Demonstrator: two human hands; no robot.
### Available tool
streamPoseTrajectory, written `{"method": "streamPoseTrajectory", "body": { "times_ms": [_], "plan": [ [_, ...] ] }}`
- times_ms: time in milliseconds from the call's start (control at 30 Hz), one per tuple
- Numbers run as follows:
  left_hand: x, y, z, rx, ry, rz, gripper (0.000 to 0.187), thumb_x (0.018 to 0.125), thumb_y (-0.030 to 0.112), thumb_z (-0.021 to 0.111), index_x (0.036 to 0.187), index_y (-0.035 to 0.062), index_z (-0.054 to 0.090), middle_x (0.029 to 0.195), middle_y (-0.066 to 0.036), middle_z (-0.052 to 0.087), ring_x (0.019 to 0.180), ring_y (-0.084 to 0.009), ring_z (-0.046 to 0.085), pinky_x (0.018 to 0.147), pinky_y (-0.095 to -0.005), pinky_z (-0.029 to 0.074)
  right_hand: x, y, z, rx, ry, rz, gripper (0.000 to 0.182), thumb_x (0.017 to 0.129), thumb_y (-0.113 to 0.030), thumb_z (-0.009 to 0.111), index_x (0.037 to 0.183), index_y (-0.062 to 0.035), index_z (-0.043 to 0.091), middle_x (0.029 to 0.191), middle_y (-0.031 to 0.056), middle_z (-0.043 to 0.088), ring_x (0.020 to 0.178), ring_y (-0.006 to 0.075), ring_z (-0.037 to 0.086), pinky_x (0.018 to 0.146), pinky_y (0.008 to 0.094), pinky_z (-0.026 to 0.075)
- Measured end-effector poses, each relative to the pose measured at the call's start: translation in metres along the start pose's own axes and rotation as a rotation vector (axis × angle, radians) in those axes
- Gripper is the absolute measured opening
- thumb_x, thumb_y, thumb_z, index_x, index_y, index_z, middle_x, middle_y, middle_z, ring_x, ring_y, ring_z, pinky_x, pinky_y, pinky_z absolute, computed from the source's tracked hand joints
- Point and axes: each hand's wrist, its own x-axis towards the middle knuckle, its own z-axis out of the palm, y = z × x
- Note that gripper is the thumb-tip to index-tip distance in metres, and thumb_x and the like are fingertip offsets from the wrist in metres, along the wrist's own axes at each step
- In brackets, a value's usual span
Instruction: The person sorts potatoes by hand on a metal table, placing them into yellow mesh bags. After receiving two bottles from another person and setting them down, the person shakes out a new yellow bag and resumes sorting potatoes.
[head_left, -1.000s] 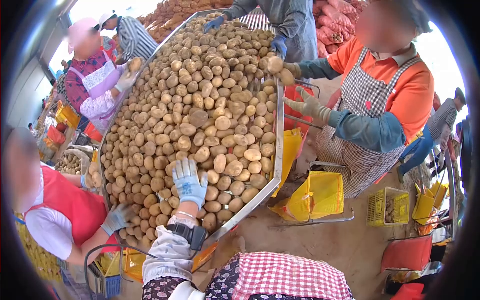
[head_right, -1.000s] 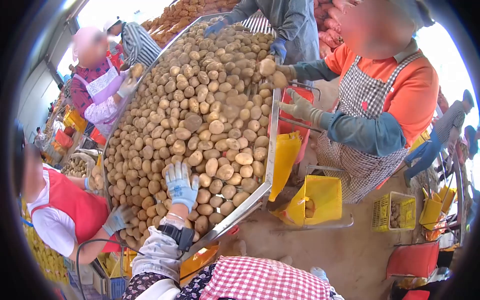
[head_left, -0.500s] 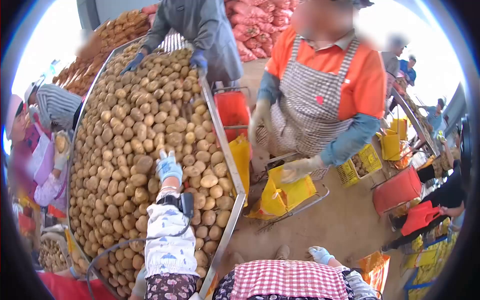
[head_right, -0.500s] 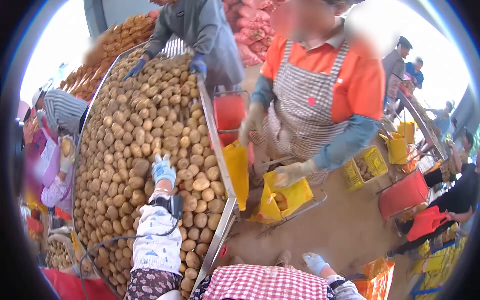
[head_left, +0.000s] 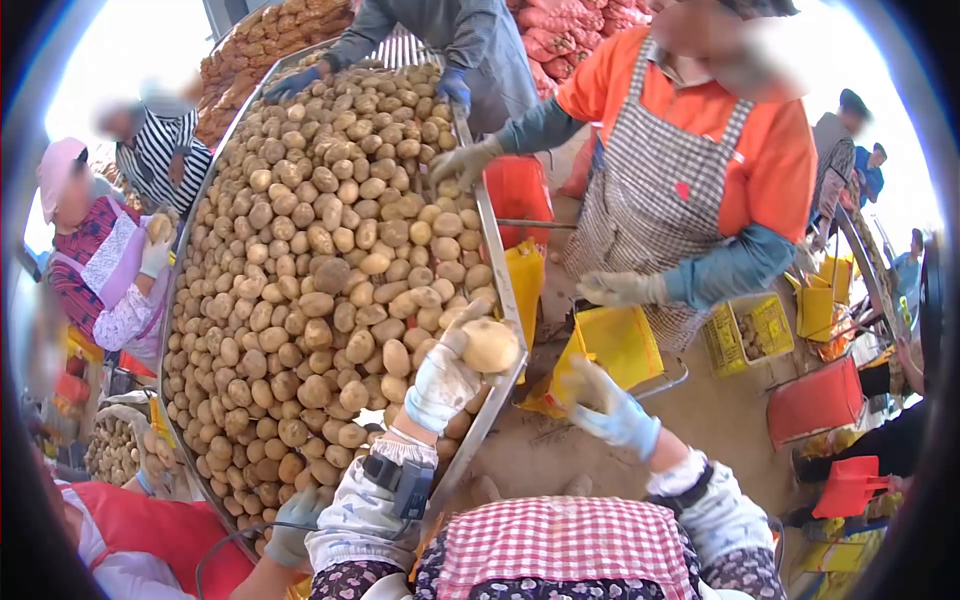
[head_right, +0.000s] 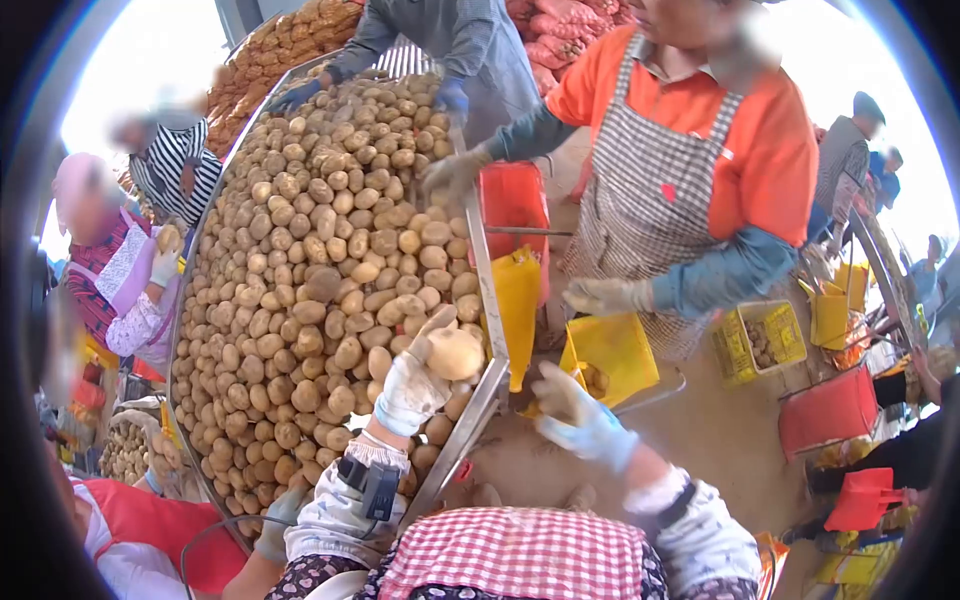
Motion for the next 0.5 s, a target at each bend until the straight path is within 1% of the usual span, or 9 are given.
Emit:
{"method": "streamPoseTrajectory", "body": {
  "times_ms": [33, 100, 133, 200, 233, 300, 400, 467, 500],
  "plan": [
    [0.000, -0.013, -0.003, 0.417, -0.118, 0.092, 0.072, 0.088, 0.033, 0.064, 0.146, 0.0091, 0.027, 0.127, -0.017, 0.052, 0.115, -0.0299, 0.055, 0.091, -0.0426, 0.051, 0.012, -0.020, 0.008, 0.041, 0.029, 0.033, 0.081, 0.086, -0.021, 0.067, 0.148, -0.0077, 0.017, 0.134, 0.0176, 0.046, 0.114, 0.0230, 0.053, 0.098, 0.0367, 0.043],
    [-0.011, -0.026, 0.017, 0.480, -0.199, 0.060, 0.079, 0.087, 0.021, 0.064, 0.149, 0.0065, 0.016, 0.142, -0.016, 0.037, 0.128, -0.0255, 0.042, 0.105, -0.0366, 0.036, 0.025, -0.029, 0.015, 0.172, -0.008, -0.038, 0.090, 0.085, -0.023, 0.068, 0.149, -0.0078, 0.007, 0.136, 0.0170, 0.044, 0.118, 0.0229, 0.050, 0.100, 0.0350, 0.041],
    [-0.015, -0.030, 0.025, 0.574, -0.241, 0.071, 0.080, 0.088, 0.016, 0.062, 0.150, 0.0053, 0.013, 0.147, -0.015, 0.031, 0.131, -0.0241, 0.038, 0.108, -0.0345, 0.031, 0.032, -0.021, 0.019, 0.255, 0.001, -0.102, 0.091, 0.086, -0.026, 0.069, 0.149, -0.0062, 0.007, 0.138, 0.0152, 0.042, 0.117, 0.0210, 0.051, 0.101, 0.0337, 0.040],
    [-0.022, -0.037, 0.036, 0.796, -0.292, 0.094, 0.081, 0.086, 0.014, 0.059, 0.150, 0.0037, 0.011, 0.152, -0.013, 0.021, 0.136, -0.0226, 0.029, 0.112, -0.0339, 0.023, 0.027, -0.021, 0.020, 0.389, 0.044, 0.027, 0.079, 0.088, -0.024, 0.066, 0.147, -0.0022, 0.018, 0.135, 0.0127, 0.046, 0.115, 0.0177, 0.052, 0.100, 0.0317, 0.041],
    [-0.022, -0.042, 0.034, 0.828, -0.302, 0.100, 0.082, 0.084, 0.013, 0.060, 0.150, 0.0040, 0.011, 0.152, -0.013, 0.021, 0.137, -0.0227, 0.028, 0.112, -0.0340, 0.022, 0.024, -0.019, 0.021, 0.391, 0.064, 0.033, 0.079, 0.088, -0.024, 0.066, 0.147, -0.0022, 0.018, 0.135, 0.0127, 0.046, 0.115, 0.0177, 0.052, 0.100, 0.0317, 0.041],
    [-0.021, -0.051, 0.025, 0.845, -0.319, 0.088, 0.084, 0.083, 0.011, 0.060, 0.150, 0.0044, 0.011, 0.153, -0.013, 0.021, 0.137, -0.0228, 0.028, 0.112, -0.0341, 0.021, 0.013, -0.009, 0.023, 0.619, 0.026, 0.075, 0.059, 0.090, -0.019, 0.064, 0.139, 0.0012, 0.038, 0.125, 0.0109, 0.055, 0.111, 0.0157, 0.055, 0.098, 0.0293, 0.043],
    [-0.018, -0.064, 0.017, 0.987, -0.359, 0.054, 0.091, 0.082, 0.024, 0.067, 0.150, 0.0032, 0.010, 0.151, -0.014, 0.022, 0.136, -0.0225, 0.030, 0.109, -0.0325, 0.029, -0.002, 0.008, 0.022, 0.820, 0.088, 0.195, 0.041, 0.090, -0.015, 0.062, 0.127, 0.0018, 0.053, 0.115, 0.0080, 0.062, 0.106, 0.0136, 0.057, 0.095, 0.0279, 0.045],
    [-0.019, -0.074, 0.020, 0.915, -0.407, -0.137, 0.094, 0.079, 0.028, 0.070, 0.149, 0.0031, 0.013, 0.150, -0.015, 0.025, 0.135, -0.0231, 0.033, 0.109, -0.0331, 0.030, -0.014, 0.015, 0.021, 0.870, 0.087, 0.188, 0.032, 0.091, -0.015, 0.061, 0.118, 0.0020, 0.061, 0.109, 0.0074, 0.065, 0.100, 0.0134, 0.060, 0.091, 0.0275, 0.047],
    [-0.023, -0.083, 0.020, 0.711, -0.364, -0.203, 0.092, 0.079, 0.034, 0.070, 0.148, 0.0034, 0.019, 0.147, -0.015, 0.031, 0.133, -0.0236, 0.036, 0.109, -0.0336, 0.031, -0.020, 0.027, 0.022, 0.698, 0.188, 0.183, 0.029, 0.092, -0.017, 0.060, 0.114, 0.0022, 0.063, 0.107, 0.0070, 0.066, 0.097, 0.0130, 0.061, 0.088, 0.0269, 0.048]
  ]
}}
